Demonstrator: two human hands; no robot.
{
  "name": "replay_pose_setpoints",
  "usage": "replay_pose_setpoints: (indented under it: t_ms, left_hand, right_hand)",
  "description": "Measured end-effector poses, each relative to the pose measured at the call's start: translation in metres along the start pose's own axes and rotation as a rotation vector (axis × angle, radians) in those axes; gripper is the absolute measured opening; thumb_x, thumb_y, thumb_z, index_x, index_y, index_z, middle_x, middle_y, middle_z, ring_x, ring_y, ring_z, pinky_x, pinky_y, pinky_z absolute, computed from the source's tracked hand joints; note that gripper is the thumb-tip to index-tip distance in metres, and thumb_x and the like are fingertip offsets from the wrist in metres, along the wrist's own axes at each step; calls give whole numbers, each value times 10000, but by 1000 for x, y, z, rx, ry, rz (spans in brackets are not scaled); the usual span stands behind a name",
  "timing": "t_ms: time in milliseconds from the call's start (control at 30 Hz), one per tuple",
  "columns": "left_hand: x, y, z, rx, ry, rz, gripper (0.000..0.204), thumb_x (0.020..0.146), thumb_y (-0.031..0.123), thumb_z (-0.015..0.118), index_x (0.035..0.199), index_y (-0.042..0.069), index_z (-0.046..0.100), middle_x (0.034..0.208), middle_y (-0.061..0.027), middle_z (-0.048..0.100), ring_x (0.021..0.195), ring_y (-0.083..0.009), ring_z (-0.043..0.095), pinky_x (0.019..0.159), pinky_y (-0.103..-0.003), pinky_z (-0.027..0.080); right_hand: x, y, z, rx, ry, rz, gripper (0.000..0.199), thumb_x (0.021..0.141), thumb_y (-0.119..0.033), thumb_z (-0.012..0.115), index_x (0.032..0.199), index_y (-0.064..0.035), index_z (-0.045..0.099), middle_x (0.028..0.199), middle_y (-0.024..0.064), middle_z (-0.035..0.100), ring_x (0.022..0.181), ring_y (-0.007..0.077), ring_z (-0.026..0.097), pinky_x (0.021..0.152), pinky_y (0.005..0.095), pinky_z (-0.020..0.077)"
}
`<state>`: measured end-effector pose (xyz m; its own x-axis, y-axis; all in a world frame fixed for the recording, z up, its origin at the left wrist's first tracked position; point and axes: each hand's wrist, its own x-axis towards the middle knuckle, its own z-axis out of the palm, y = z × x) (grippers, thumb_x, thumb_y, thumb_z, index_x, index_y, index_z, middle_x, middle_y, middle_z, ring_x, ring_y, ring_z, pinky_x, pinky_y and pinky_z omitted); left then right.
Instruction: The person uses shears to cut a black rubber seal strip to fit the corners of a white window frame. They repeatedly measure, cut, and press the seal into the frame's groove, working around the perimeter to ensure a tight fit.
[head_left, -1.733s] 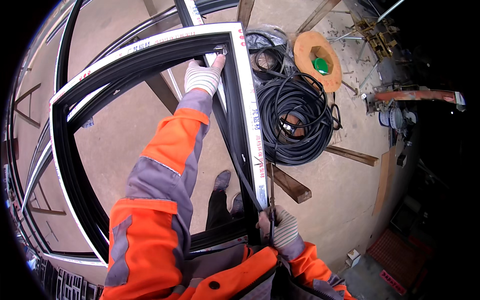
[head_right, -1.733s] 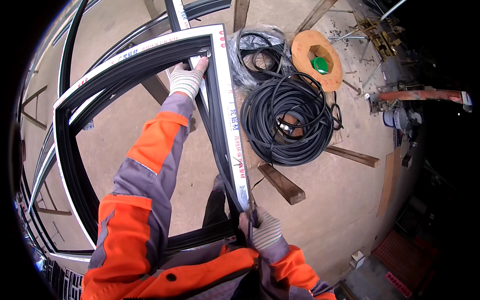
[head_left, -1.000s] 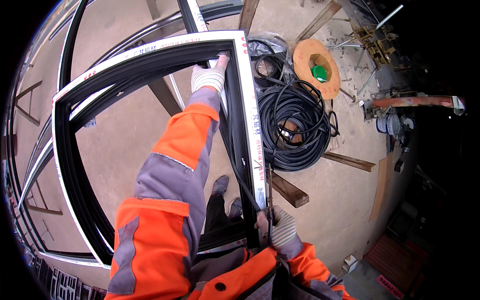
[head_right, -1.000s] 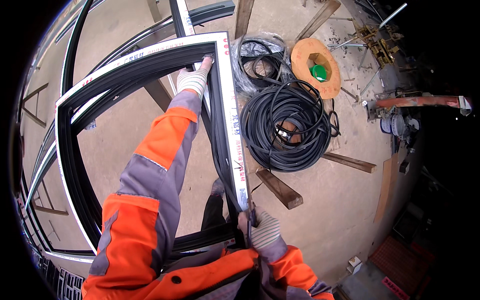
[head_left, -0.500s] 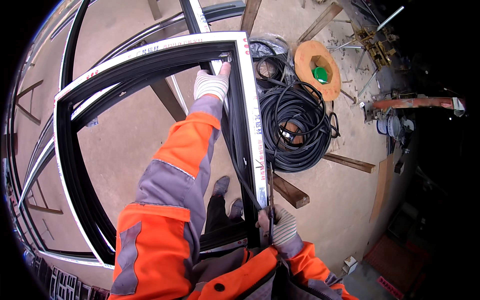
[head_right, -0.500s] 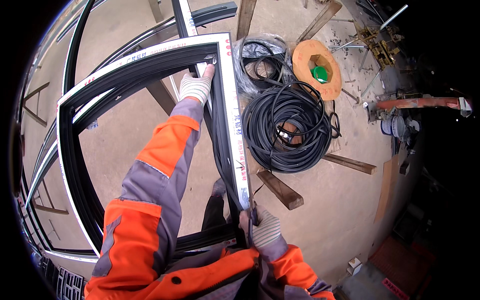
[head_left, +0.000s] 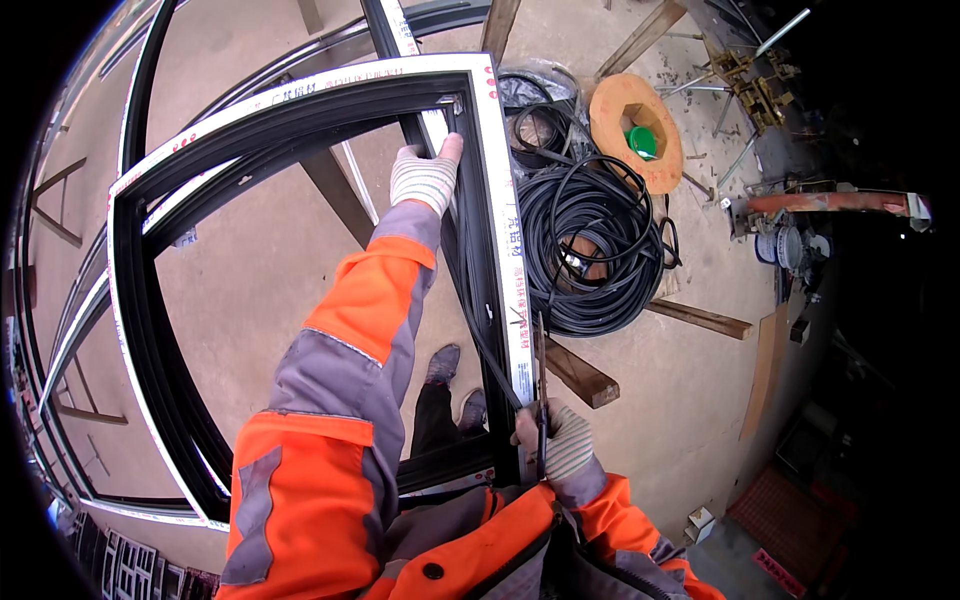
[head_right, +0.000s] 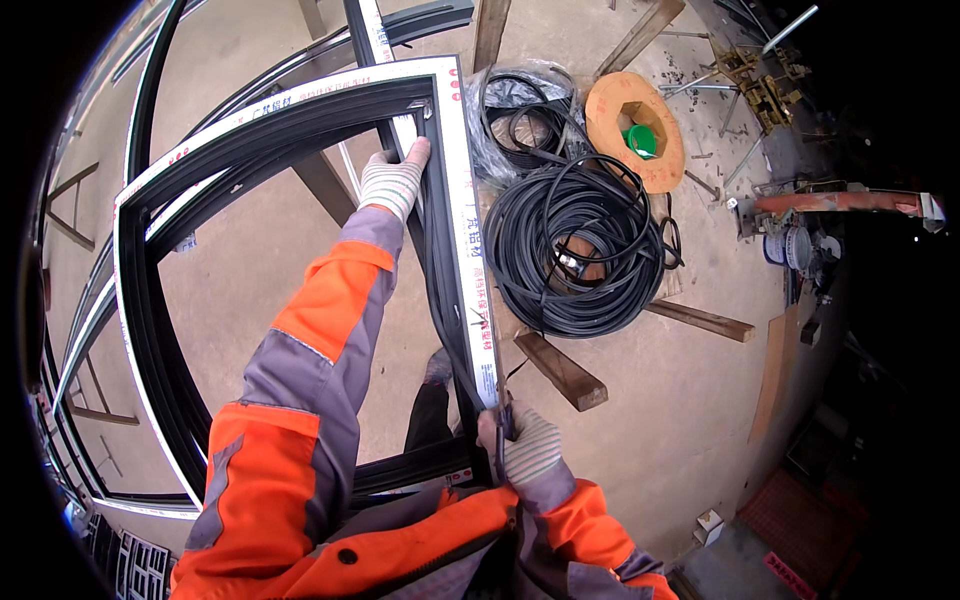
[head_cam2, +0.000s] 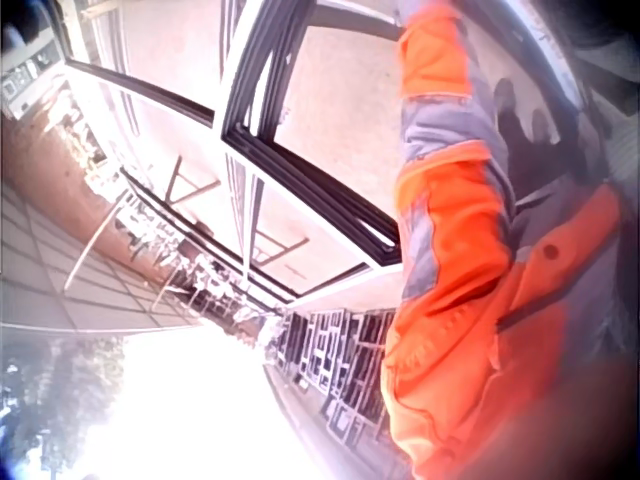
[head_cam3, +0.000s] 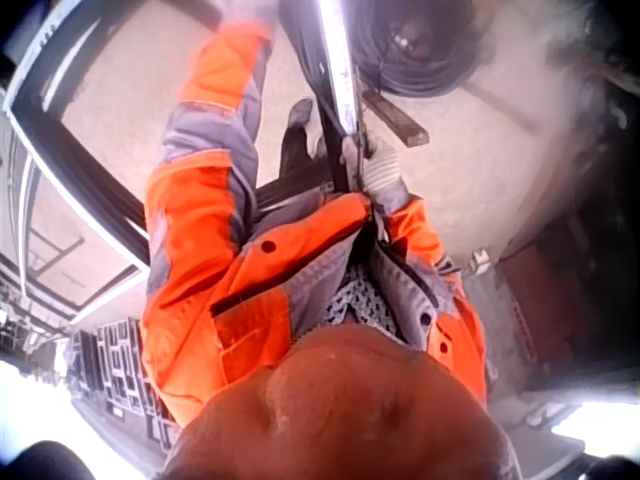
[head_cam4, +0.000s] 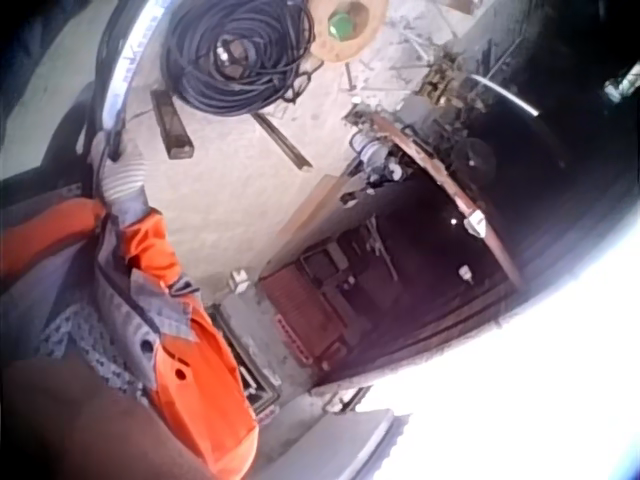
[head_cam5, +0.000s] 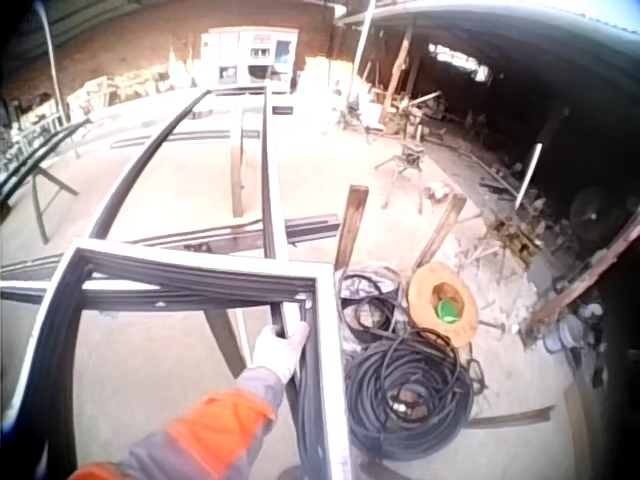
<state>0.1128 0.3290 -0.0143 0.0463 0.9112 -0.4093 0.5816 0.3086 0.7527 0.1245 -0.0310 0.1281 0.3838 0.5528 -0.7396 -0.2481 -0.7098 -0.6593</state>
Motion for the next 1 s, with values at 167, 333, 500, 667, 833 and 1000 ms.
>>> replay_pose_setpoints:
  t_ms: [167,333,500,667,833,1000]
  left_hand:
    - [-7,-24,-2,-130,-157,61,760,816,493,756,1264,-95,581,1083,-245,703,1014,-340,685,932,-374,508]
    - [-15,-14,4,68,25,80,761,843,531,671,1278,-86,574,1176,-307,657,1149,-402,634,1018,-421,473]
    - [-24,-15,0,-78,-26,34,758,845,505,709,1270,-107,568,1119,-273,686,1064,-350,673,966,-396,498]
    - [-33,-32,2,-104,-97,99,742,854,501,711,1248,-114,577,1055,-249,708,996,-338,696,916,-382,522]
    - [-34,-26,10,55,31,83,717,875,502,670,1291,-74,565,1131,-251,690,1061,-385,671,968,-424,499]
    - [-43,-30,-3,-143,-130,52,746,880,459,720,1296,-130,529,1120,-254,687,1020,-311,685,920,-364,522]
  right_hand:
    - [2,14,1,-10,13,-43,205,964,-246,647,932,-49,602,725,-5,633,583,31,501,542,201,415]
    - [5,12,0,-1,7,-1,213,961,-254,651,927,-50,600,715,3,638,558,36,507,520,201,414]
    - [3,4,2,-45,23,-7,222,965,-262,645,924,-47,606,693,4,636,545,38,507,510,203,413]
    - [4,9,1,-76,33,-4,222,969,-264,642,925,-49,608,692,4,635,544,40,507,506,210,413]
    - [6,10,0,-100,29,-25,253,962,-268,649,925,-19,635,712,14,639,622,64,548,583,243,454]
    - [4,13,3,-69,47,-67,243,970,-277,637,914,-42,609,697,11,635,534,47,514,493,217,413]
